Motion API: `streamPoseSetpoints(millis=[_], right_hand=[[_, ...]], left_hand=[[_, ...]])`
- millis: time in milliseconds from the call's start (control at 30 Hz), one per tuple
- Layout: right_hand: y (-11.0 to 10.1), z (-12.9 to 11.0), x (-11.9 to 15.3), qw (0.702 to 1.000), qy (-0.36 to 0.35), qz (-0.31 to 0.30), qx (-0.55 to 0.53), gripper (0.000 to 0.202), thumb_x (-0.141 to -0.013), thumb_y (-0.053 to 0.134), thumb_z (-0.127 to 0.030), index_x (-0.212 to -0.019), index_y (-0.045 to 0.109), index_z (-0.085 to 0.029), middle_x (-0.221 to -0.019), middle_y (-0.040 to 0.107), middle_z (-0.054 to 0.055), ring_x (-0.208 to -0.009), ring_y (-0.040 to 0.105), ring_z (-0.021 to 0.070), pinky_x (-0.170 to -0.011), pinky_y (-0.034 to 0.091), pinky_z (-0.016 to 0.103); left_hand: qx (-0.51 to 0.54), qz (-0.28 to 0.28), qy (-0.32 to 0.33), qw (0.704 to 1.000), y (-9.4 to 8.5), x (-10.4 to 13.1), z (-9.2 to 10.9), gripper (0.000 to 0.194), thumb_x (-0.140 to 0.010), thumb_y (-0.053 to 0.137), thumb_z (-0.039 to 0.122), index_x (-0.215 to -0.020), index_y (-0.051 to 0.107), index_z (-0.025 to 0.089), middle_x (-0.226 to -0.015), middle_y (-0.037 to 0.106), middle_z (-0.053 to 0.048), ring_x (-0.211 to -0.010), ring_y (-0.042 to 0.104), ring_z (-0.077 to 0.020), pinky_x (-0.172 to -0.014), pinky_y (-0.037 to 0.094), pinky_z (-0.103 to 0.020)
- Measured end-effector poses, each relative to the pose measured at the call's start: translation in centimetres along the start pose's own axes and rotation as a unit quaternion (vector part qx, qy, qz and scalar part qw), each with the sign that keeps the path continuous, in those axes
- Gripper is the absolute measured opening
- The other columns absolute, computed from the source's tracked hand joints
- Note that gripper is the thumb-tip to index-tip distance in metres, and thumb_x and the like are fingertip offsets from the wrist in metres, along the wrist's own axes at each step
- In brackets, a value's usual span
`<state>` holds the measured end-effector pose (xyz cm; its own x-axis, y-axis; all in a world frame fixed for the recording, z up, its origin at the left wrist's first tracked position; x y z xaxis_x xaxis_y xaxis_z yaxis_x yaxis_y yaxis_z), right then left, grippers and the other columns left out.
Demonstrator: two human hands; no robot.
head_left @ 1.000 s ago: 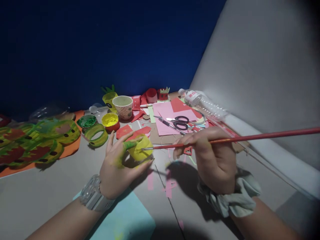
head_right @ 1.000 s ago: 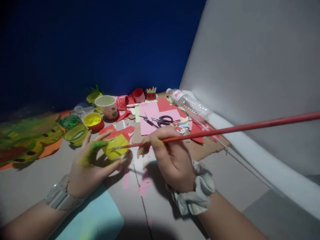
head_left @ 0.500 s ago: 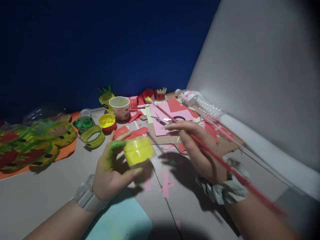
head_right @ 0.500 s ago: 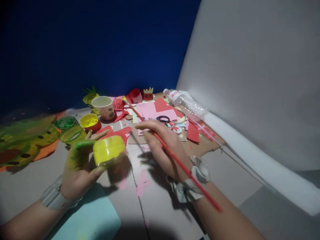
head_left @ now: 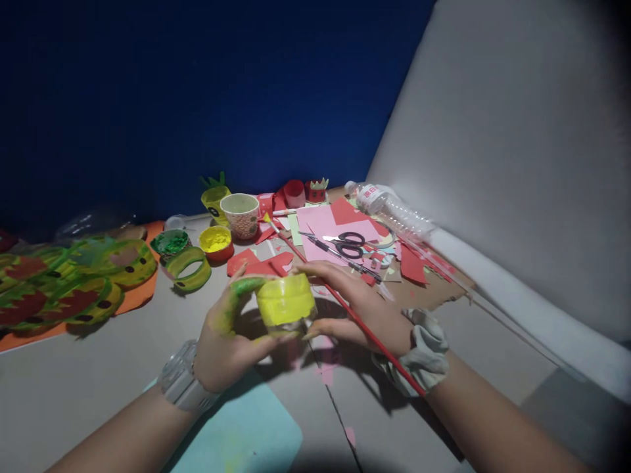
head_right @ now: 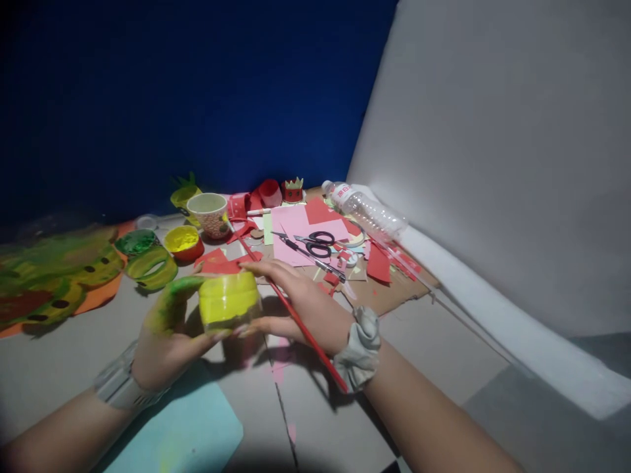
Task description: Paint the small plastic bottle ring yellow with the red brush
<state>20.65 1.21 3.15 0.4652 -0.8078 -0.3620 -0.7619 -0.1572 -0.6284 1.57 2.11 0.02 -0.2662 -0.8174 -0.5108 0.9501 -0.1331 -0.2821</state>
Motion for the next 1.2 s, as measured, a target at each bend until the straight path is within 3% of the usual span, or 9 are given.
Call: streamPoseSetpoints(millis=[67,133,233,300,433,700,900,1100,1200], right_hand=[[-0.5,0.1,0.0,0.999,0.031,0.03,-0.02,0.062,-0.079,0.064,-0.038,-0.135,0.039,-0.028,-0.137,0.048,0.006,-0.123,0.049,0.0206,-0.104,0.043,0.04],[-1.6,0.3,0.1,0.988,0.073,0.124,-0.059,0.044,-0.087,0.054,-0.034,-0.13,0.046,-0.029,-0.13,0.055,0.005,-0.118,0.054,0.0189,-0.101,0.045,0.04],[-3.4,0.3,0.5,0.942,0.078,0.271,-0.183,0.025,-0.092,0.045,-0.032,-0.11,0.061,-0.026,-0.094,0.069,0.002,-0.088,0.065,0.0129,-0.084,0.053,0.031],[-4.0,0.0,0.6,0.913,0.045,0.306,-0.266,0.027,-0.093,0.041,-0.037,-0.093,0.065,-0.024,-0.067,0.063,-0.001,-0.06,0.06,0.0086,-0.061,0.051,0.023],[-3.7,-1.0,0.5,0.904,-0.009,0.288,-0.315,0.028,-0.093,0.04,-0.035,-0.08,0.062,-0.023,-0.048,0.048,-0.004,-0.042,0.044,0.0071,-0.044,0.036,0.022],[-1.4,-1.4,0.9,0.936,0.008,0.248,-0.25,0.02,-0.092,0.041,-0.027,-0.081,0.058,-0.022,-0.064,0.052,-0.001,-0.052,0.049,0.0102,-0.045,0.038,0.025],[-2.8,-0.9,1.2,0.917,0.029,0.34,-0.205,0.022,-0.092,0.043,-0.024,-0.075,0.056,-0.02,-0.055,0.05,-0.004,-0.046,0.045,0.0076,-0.044,0.034,0.023],[-2.0,-1.6,0.9,0.933,0.007,0.286,-0.219,0.017,-0.093,0.043,-0.025,-0.082,0.056,-0.02,-0.062,0.056,-0.002,-0.053,0.054,0.0094,-0.049,0.042,0.025],[-2.3,-1.0,1.1,0.932,0.038,0.322,-0.165,0.019,-0.093,0.043,-0.026,-0.08,0.054,-0.02,-0.057,0.052,-0.004,-0.051,0.05,0.0084,-0.05,0.04,0.024]], left_hand=[[-0.042,0.036,-0.022,0.998,-0.3,0.1,-0.3,0.051,-0.064,0.077,0.027,-0.109,0.053,0.027,-0.106,0.061,-0.005,-0.098,0.062,-0.023,-0.083,0.054,-0.039],[-0.084,0.062,-0.034,0.994,-0.6,0.1,-0.5,0.05,-0.063,0.078,0.03,-0.107,0.054,0.025,-0.104,0.061,-0.006,-0.097,0.061,-0.0243,-0.082,0.054,-0.042],[-0.18,0.068,-0.002,0.981,-0.9,-0.3,0.1,0.048,-0.061,0.078,0.036,-0.102,0.057,0.023,-0.102,0.062,-0.006,-0.105,0.057,-0.0279,-0.094,0.045,-0.052],[-0.24,0.064,0.029,0.968,-1.0,-0.5,0.5,0.047,-0.06,0.078,0.04,-0.099,0.057,0.023,-0.097,0.063,-0.004,-0.104,0.057,-0.0275,-0.103,0.035,-0.057],[-0.284,0.049,0.05,0.956,-0.8,-0.8,0.9,0.047,-0.062,0.076,0.045,-0.098,0.056,0.024,-0.085,0.062,0.0,-0.089,0.06,-0.0232,-0.107,0.026,-0.058],[-0.319,0.025,0.048,0.946,-0.3,-0.9,1.0,0.045,-0.065,0.073,0.047,-0.099,0.056,0.022,-0.087,0.062,-0.003,-0.088,0.059,-0.0229,-0.106,0.028,-0.054],[-0.337,0.028,0.049,0.94,-0.3,-1.1,0.9,0.04,-0.066,0.072,0.046,-0.095,0.058,0.021,-0.082,0.061,-0.002,-0.085,0.057,-0.0233,-0.102,0.032,-0.053],[-0.346,0.018,0.068,0.935,0.0,-1.1,0.8,0.041,-0.067,0.072,0.045,-0.097,0.057,0.022,-0.077,0.058,0.0,-0.078,0.055,-0.0203,-0.106,0.028,-0.054],[-0.344,0.027,0.058,0.937,0.0,-1.1,0.6,0.041,-0.065,0.072,0.047,-0.094,0.056,0.023,-0.075,0.054,0.001,-0.078,0.055,-0.0206,-0.106,0.029,-0.053]])
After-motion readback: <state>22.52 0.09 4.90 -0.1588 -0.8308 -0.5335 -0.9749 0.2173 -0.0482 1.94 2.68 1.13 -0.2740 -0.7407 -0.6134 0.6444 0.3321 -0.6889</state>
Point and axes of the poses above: each hand's wrist, its own x-axis away from the middle knuckle, its own y-axis out of the palm, z = x × y, the point moved 4 cm from there along -x, towards the middle knuckle
